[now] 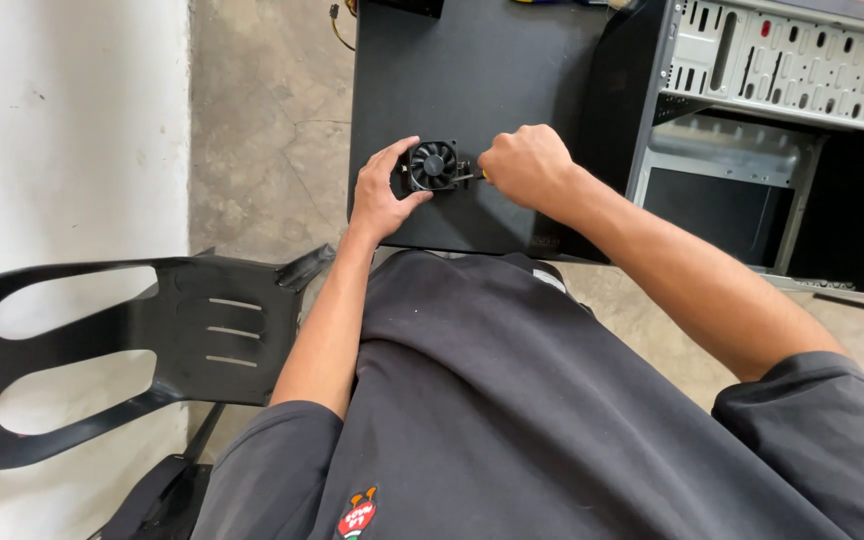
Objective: Reinstalling a CPU heatsink and fan onto a motherboard and securing it with a screwdriver.
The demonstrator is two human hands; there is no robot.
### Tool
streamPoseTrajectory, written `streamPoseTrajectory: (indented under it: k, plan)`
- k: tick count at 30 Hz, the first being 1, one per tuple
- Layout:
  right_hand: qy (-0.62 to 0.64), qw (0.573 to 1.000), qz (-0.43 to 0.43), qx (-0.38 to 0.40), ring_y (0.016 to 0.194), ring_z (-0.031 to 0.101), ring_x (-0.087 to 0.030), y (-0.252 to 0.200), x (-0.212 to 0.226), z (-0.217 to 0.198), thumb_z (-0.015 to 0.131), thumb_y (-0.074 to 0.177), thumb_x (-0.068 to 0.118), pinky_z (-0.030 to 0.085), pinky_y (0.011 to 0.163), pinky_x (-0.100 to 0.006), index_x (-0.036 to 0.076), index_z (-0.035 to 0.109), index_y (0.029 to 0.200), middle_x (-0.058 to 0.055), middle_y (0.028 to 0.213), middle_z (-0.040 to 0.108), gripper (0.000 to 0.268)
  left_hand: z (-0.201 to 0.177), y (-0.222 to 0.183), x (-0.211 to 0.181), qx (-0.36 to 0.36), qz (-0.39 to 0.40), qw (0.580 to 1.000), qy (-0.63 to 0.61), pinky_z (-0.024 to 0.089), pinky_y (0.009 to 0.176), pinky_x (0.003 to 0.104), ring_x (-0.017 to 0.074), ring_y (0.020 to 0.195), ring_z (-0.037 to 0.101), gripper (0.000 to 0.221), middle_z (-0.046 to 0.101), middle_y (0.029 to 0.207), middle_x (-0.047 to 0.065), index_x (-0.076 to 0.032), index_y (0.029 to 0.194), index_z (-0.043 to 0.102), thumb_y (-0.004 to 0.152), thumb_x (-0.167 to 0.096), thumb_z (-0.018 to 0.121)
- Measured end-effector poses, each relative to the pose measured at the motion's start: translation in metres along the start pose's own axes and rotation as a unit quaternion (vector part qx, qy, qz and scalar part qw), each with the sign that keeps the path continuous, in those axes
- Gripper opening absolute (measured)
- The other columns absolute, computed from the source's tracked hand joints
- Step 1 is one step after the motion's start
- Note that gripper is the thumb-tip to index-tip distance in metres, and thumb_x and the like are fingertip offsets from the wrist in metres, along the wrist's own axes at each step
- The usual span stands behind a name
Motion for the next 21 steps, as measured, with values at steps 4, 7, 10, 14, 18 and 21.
streamPoseTrajectory:
  k: [4,7,10,14,18,21]
  plan:
    - [-0.028,0.999,-0.018,-0.006,0.072,0.077,-0.037,0.001,0.001,-0.004,0.071,0.092,0.029,0.062,0.061,-0.046,0.015,0.080,0.083,-0.011,0.076,0.076,0.019,-0.002,-0.001,-0.002,-0.004,-0.007,1.000,-0.007,0.045,0.110,0.040,0.0274,0.126,0.063,0.084,0.069,0.132,0.002,-0.025,0.143,0.061,0.066,-0.029,0.097]
    - [-0.046,0.998,-0.034,-0.006,0.069,0.076,-0.035,0.003,0.006,-0.008,0.071,0.093,0.026,0.060,0.057,-0.042,0.013,0.078,0.078,-0.010,0.069,0.073,0.021,-0.004,0.000,-0.004,-0.009,-0.004,1.000,-0.012,0.045,0.111,0.042,0.0294,0.125,0.063,0.083,0.070,0.132,0.002,-0.025,0.142,0.062,0.067,-0.028,0.097]
    - [-0.083,0.995,-0.051,-0.010,0.069,0.076,-0.033,0.005,0.018,-0.013,0.069,0.094,0.021,0.059,0.056,-0.041,0.013,0.077,0.075,-0.009,0.069,0.073,0.022,-0.003,0.001,-0.001,-0.011,-0.006,1.000,-0.009,0.045,0.111,0.041,0.0274,0.125,0.062,0.083,0.070,0.131,0.000,-0.026,0.141,0.063,0.065,-0.030,0.098]
    - [-0.173,0.978,-0.116,-0.028,0.064,0.073,-0.029,0.009,0.049,-0.016,0.069,0.090,0.016,0.057,0.051,-0.041,0.015,0.075,0.072,-0.007,0.065,0.068,0.019,-0.001,0.002,0.001,-0.007,-0.007,1.000,-0.007,0.046,0.111,0.041,0.0265,0.125,0.063,0.085,0.070,0.130,-0.001,-0.028,0.140,0.063,0.064,-0.033,0.099]
    - [-0.203,0.964,-0.171,-0.023,0.058,0.070,-0.025,0.009,0.065,-0.022,0.064,0.091,0.010,0.054,0.047,-0.036,0.014,0.071,0.070,-0.006,0.063,0.065,0.023,-0.003,0.001,-0.001,0.002,-0.028,1.000,-0.009,0.046,0.112,0.041,0.0271,0.125,0.062,0.085,0.072,0.126,0.000,-0.029,0.139,0.062,0.063,-0.031,0.100]
    - [-0.213,0.961,-0.178,-0.010,0.062,0.072,-0.023,0.004,0.062,-0.029,0.061,0.094,0.011,0.054,0.048,-0.035,0.016,0.070,0.071,-0.003,0.065,0.066,0.025,-0.003,0.002,0.003,-0.003,-0.036,0.999,-0.011,0.046,0.113,0.041,0.0266,0.125,0.063,0.086,0.073,0.126,0.000,-0.030,0.139,0.062,0.062,-0.030,0.100]
Point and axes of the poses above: each hand's wrist, its own y-axis towards the middle knuckle, its own z-axis out of the palm, x = y × z, the point moved 10 cm from there along y, towards the middle knuckle
